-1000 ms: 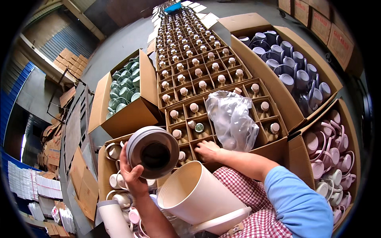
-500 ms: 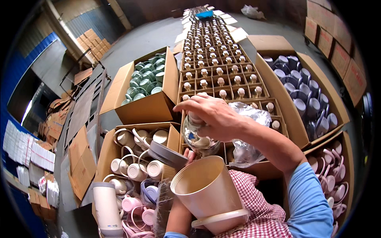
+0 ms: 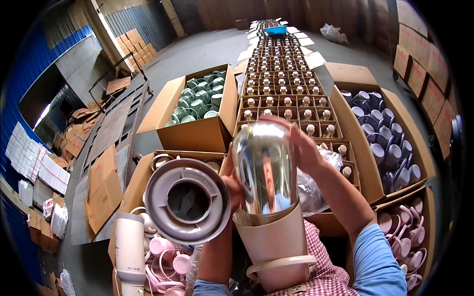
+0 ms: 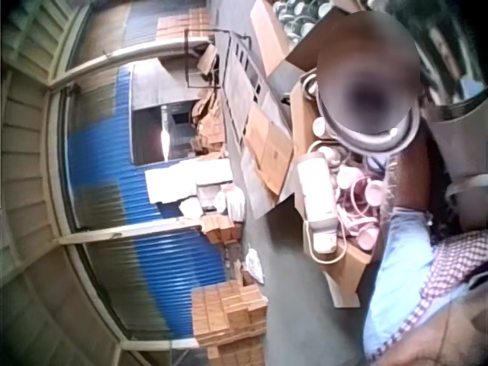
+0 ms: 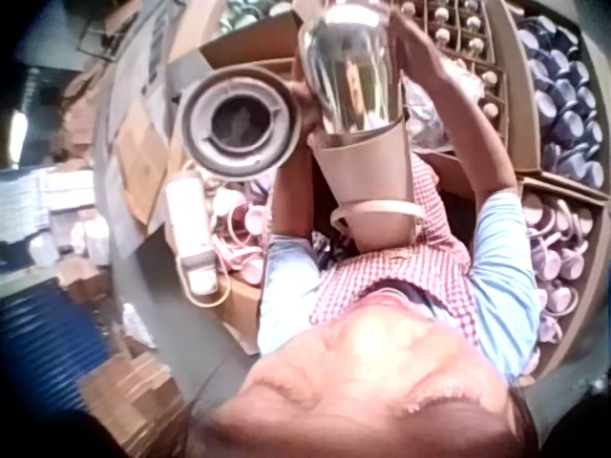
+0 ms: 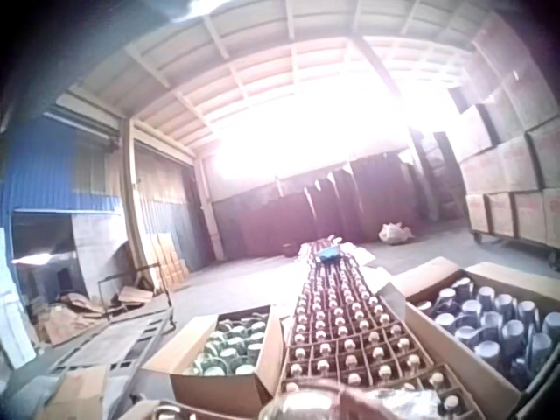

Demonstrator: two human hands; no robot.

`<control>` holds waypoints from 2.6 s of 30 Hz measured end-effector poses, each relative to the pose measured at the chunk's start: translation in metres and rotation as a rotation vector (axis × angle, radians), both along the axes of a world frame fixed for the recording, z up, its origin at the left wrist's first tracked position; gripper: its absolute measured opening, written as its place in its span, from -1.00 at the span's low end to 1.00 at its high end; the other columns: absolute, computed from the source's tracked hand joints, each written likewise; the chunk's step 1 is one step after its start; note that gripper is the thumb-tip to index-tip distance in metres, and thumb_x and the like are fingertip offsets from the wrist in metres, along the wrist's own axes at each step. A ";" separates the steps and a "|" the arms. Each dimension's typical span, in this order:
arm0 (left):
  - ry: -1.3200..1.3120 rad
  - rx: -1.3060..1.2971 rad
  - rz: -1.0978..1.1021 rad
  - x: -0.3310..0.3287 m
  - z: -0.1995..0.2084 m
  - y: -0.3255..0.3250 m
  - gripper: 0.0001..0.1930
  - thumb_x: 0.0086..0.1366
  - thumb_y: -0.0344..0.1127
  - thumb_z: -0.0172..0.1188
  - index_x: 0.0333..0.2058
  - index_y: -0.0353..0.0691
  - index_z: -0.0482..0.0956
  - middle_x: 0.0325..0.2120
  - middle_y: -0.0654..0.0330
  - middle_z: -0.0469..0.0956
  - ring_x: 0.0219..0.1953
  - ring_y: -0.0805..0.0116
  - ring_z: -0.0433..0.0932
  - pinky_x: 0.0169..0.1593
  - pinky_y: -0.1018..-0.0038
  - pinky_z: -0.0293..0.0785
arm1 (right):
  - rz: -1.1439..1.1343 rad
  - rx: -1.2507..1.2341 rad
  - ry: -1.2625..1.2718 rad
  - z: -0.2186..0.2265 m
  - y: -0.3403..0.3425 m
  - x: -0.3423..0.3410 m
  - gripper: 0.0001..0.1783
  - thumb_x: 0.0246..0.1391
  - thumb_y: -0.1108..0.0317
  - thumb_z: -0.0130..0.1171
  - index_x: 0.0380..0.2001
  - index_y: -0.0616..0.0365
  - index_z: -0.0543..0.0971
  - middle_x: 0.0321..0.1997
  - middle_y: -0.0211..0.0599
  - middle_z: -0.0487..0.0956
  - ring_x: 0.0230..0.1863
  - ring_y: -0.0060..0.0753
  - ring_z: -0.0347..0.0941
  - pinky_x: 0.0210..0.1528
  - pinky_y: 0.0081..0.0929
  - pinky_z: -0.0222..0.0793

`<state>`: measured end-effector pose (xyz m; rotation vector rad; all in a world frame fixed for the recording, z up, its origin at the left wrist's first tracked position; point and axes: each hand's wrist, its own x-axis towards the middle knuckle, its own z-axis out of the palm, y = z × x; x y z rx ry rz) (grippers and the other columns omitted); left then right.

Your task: The person assembles thermoses by inserting glass liners into plastic shells, screwing on base components, and attaching lids. The person moves cardboard boxes and places the assembled thermoses into cardboard dividers.

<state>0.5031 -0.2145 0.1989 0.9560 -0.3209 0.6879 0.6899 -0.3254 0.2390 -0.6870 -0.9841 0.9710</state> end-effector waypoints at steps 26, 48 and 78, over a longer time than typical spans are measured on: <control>0.129 -0.464 0.714 -0.048 -0.012 0.023 -0.51 0.28 -0.12 0.05 0.09 -0.30 0.34 0.00 0.03 0.45 0.03 0.15 0.46 0.12 0.21 0.39 | 0.228 -0.601 -1.720 0.055 -0.002 -0.077 -0.27 -0.25 -0.37 0.18 -0.53 0.23 0.62 -0.60 -0.11 0.56 -0.48 -0.13 0.53 -0.41 -0.33 0.42; 0.105 0.578 1.054 -0.054 0.005 -0.026 -0.40 0.21 0.13 0.12 -0.25 -0.47 0.50 -0.41 0.01 0.55 -0.36 0.23 0.53 -0.25 0.36 0.46 | -0.061 -0.262 -0.363 -0.028 -0.025 -0.004 -0.76 0.09 0.21 0.13 -0.45 0.13 0.63 -0.42 -0.36 0.64 -0.41 -0.56 0.55 -0.33 -0.55 0.46; 0.624 1.217 0.690 -0.010 0.079 -0.090 -0.60 0.08 -0.07 0.25 -0.34 -0.37 0.61 -0.35 0.02 0.61 -0.31 0.16 0.59 -0.07 0.28 0.43 | 0.072 -0.129 0.267 -0.075 -0.015 -0.028 -0.05 0.05 -0.45 -0.26 0.14 0.20 0.35 0.02 -0.03 0.51 0.17 -0.18 0.33 0.25 -0.23 0.15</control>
